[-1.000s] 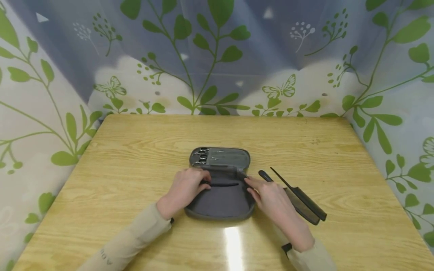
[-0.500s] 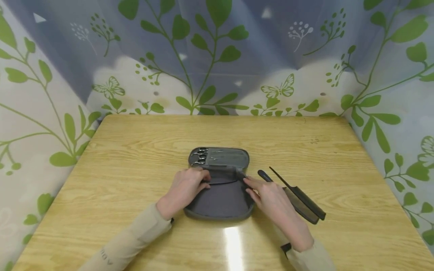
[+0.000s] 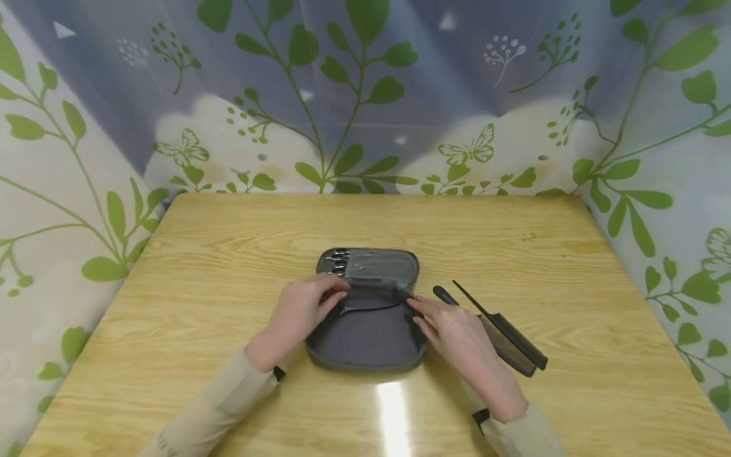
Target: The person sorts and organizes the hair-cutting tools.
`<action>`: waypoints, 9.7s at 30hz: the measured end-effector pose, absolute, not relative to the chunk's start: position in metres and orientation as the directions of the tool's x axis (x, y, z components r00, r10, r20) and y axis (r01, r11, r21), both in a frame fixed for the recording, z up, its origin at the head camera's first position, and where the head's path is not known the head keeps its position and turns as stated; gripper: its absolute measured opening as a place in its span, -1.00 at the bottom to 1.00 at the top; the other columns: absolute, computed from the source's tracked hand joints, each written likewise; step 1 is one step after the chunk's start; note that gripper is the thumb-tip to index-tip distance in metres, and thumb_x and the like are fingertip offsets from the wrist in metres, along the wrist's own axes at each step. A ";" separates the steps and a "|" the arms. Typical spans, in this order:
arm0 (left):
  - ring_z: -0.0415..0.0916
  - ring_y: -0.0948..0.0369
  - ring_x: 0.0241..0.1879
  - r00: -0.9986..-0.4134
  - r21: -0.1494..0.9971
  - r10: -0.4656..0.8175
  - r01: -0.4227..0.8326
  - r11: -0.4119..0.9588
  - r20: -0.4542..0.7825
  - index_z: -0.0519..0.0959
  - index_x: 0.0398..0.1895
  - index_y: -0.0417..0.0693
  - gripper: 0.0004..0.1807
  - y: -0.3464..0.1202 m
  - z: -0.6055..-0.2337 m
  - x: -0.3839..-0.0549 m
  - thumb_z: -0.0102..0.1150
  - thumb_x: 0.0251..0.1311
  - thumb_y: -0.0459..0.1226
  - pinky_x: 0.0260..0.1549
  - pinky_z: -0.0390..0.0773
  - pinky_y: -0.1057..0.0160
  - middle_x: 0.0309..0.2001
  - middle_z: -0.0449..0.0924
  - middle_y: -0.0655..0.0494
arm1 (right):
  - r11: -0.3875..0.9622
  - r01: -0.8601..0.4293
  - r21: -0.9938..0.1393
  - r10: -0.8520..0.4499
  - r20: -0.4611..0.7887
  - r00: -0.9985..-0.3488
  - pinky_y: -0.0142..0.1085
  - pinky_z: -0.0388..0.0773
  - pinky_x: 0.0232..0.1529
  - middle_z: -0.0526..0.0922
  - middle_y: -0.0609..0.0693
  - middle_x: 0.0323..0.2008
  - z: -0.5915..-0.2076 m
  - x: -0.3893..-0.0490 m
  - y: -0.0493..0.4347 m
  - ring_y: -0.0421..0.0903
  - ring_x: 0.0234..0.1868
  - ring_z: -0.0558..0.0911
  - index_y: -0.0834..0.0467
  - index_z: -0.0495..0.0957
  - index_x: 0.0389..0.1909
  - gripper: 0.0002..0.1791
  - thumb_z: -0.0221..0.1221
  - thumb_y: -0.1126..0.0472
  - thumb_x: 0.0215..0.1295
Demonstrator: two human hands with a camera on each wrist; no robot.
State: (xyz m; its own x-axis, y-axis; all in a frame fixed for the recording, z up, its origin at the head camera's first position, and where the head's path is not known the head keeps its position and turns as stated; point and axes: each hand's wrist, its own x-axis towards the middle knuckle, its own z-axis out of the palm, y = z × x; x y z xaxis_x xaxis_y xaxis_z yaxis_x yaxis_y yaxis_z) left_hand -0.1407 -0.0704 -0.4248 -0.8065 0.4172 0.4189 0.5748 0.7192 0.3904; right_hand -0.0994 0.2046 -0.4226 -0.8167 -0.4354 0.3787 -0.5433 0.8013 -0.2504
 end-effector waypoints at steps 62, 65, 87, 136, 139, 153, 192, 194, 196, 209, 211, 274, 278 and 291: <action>0.71 0.16 -0.33 -0.923 0.546 0.260 0.378 0.748 0.284 0.73 -0.17 -0.17 -0.85 -0.100 -0.429 -0.124 0.41 0.19 -0.40 -0.39 0.68 0.29 -0.21 0.75 -0.01 | 0.930 -0.083 -0.358 -0.043 0.118 -0.992 -0.20 0.41 -0.60 0.74 0.27 -0.28 -0.423 -0.101 0.321 0.19 -0.40 0.70 0.29 0.58 -0.17 -0.83 0.32 0.34 0.28; 0.70 0.17 -0.32 -0.922 0.548 0.254 0.379 0.746 0.292 0.73 -0.16 -0.15 -0.86 -0.101 -0.427 -0.125 0.40 0.21 -0.39 -0.39 0.68 0.30 -0.19 0.75 0.00 | 0.916 -0.128 -0.380 -0.047 0.214 -0.976 -0.28 0.34 -0.65 0.74 0.26 -0.29 -0.415 -0.103 0.309 0.18 -0.41 0.70 0.28 0.59 -0.14 -0.83 0.32 0.34 0.30; 0.68 0.24 -0.10 -0.700 0.400 0.525 0.711 0.579 0.483 0.78 -0.08 0.06 -0.78 -0.071 -0.397 -0.120 0.44 0.19 -0.21 -0.11 0.66 0.28 -0.13 0.76 0.19 | 0.719 -0.503 -0.480 -0.425 0.269 -0.864 -0.36 0.53 -0.41 0.76 -0.15 -0.28 -0.388 -0.112 0.193 -0.32 -0.43 0.58 0.03 0.73 -0.20 -0.86 0.35 0.31 0.28; 0.59 0.43 -0.62 -0.757 0.524 0.648 0.586 0.618 0.083 0.82 -0.36 -0.13 -0.85 -0.066 -0.415 -0.130 0.53 0.04 -0.24 -0.57 0.46 0.59 -0.38 0.79 0.09 | 0.825 -0.350 -0.443 -0.354 0.078 -0.932 -0.14 0.70 -0.36 0.79 0.18 -0.22 -0.414 -0.104 0.213 0.02 -0.34 0.78 0.18 0.63 0.21 -0.58 0.26 0.11 0.41; 0.59 0.44 -0.62 -0.759 0.549 0.650 0.562 0.619 0.044 0.81 -0.37 -0.13 -0.85 -0.064 -0.418 -0.133 0.53 0.05 -0.24 -0.58 0.48 0.58 -0.39 0.79 0.09 | 0.821 -0.358 -0.445 -0.363 0.078 -0.929 -0.15 0.70 -0.36 0.78 0.19 -0.22 -0.414 -0.105 0.213 0.01 -0.35 0.78 0.18 0.62 0.22 -0.57 0.27 0.11 0.41; 0.62 0.34 -0.45 -0.829 0.460 0.534 0.546 0.701 0.170 0.79 -0.36 0.04 -0.95 -0.096 -0.400 -0.130 0.46 0.15 -0.21 -0.44 0.56 0.39 -0.40 0.74 0.21 | 0.810 -0.360 -0.463 -0.361 0.092 -0.928 -0.19 0.71 -0.38 0.80 0.14 -0.20 -0.411 -0.107 0.216 -0.04 -0.42 0.78 0.17 0.63 0.22 -0.56 0.27 0.07 0.41; 0.67 0.10 -0.24 -0.867 0.379 0.305 0.455 0.805 0.394 0.77 -0.17 0.01 -0.75 -0.103 -0.422 -0.122 0.55 0.04 -0.30 -0.37 0.68 0.16 -0.17 0.69 0.06 | 0.942 -0.165 -0.292 -0.172 0.004 -0.985 -0.13 0.52 -0.50 0.68 0.13 -0.26 -0.420 -0.088 0.310 0.06 -0.38 0.65 0.28 0.61 -0.01 -0.52 0.47 0.10 0.13; 0.69 0.12 -0.26 -0.881 0.409 0.293 0.438 0.800 0.371 0.75 -0.11 -0.02 -0.72 -0.103 -0.423 -0.123 0.53 0.08 -0.31 -0.40 0.68 0.18 -0.14 0.71 0.03 | 0.949 -0.139 -0.284 -0.162 -0.060 -0.985 -0.16 0.50 -0.52 0.66 0.13 -0.25 -0.422 -0.086 0.316 0.02 -0.40 0.63 0.30 0.60 -0.01 -0.47 0.48 0.05 0.11; 0.71 0.14 -0.29 -0.893 0.439 0.292 0.427 0.791 0.342 0.74 -0.08 -0.05 -0.73 -0.103 -0.423 -0.123 0.49 0.12 -0.33 -0.40 0.68 0.19 -0.12 0.73 0.00 | 0.951 -0.128 -0.280 -0.161 -0.100 -0.982 -0.18 0.50 -0.52 0.65 0.11 -0.26 -0.425 -0.084 0.319 -0.01 -0.41 0.62 0.31 0.59 -0.01 -0.43 0.49 0.02 0.09; 0.73 0.14 -0.28 -0.911 0.470 0.297 0.403 0.786 0.285 0.73 -0.06 -0.13 -0.75 -0.100 -0.422 -0.121 0.43 0.18 -0.38 -0.36 0.69 0.20 -0.15 0.75 0.00 | 0.924 -0.111 -0.366 -0.189 -0.183 -0.965 -0.02 0.56 -0.38 0.67 -0.03 -0.38 -0.431 -0.094 0.328 0.02 -0.33 0.66 0.24 0.60 -0.15 -0.56 0.49 0.05 0.09; 0.73 0.14 -0.27 -0.913 0.477 0.296 0.400 0.782 0.279 0.73 -0.06 -0.14 -0.75 -0.099 -0.422 -0.121 0.42 0.18 -0.38 -0.35 0.70 0.20 -0.17 0.75 -0.01 | 0.924 -0.110 -0.367 -0.189 -0.187 -0.964 -0.01 0.57 -0.39 0.68 0.03 -0.35 -0.432 -0.095 0.328 0.03 -0.33 0.67 0.25 0.59 -0.14 -0.56 0.47 0.05 0.12; 0.70 0.34 -0.31 -0.658 0.342 0.620 0.753 0.563 0.427 0.81 -0.12 0.01 -0.78 -0.092 -0.414 -0.110 0.47 0.14 -0.21 -0.32 0.63 0.44 -0.22 0.76 0.19 | 0.694 -0.409 -0.593 -0.386 0.173 -0.906 -0.35 0.60 -0.36 0.75 -0.12 -0.17 -0.392 -0.112 0.204 -0.27 -0.31 0.65 0.07 0.64 0.19 -0.65 0.25 0.21 0.42; 0.72 0.30 -0.32 -0.702 0.334 0.590 0.710 0.620 0.398 0.81 -0.14 -0.01 -0.75 -0.098 -0.413 -0.110 0.49 0.11 -0.19 -0.33 0.67 0.34 -0.23 0.77 0.15 | 0.743 -0.331 -0.582 -0.272 0.188 -0.944 -0.28 0.65 -0.27 0.74 0.01 -0.03 -0.395 -0.113 0.211 -0.10 -0.22 0.69 0.12 0.63 0.20 -0.67 0.20 0.22 0.47; 0.73 0.16 -0.26 -0.779 0.264 0.593 0.627 0.733 0.203 0.81 -0.18 0.00 -0.79 -0.093 -0.406 -0.113 0.46 0.15 -0.15 -0.34 0.69 0.19 -0.21 0.77 0.09 | 0.745 -0.271 -0.610 -0.335 0.010 -0.942 -0.13 0.72 -0.19 0.65 0.22 0.16 -0.409 -0.111 0.218 0.13 -0.06 0.75 0.25 0.57 0.25 -0.56 0.24 0.16 0.44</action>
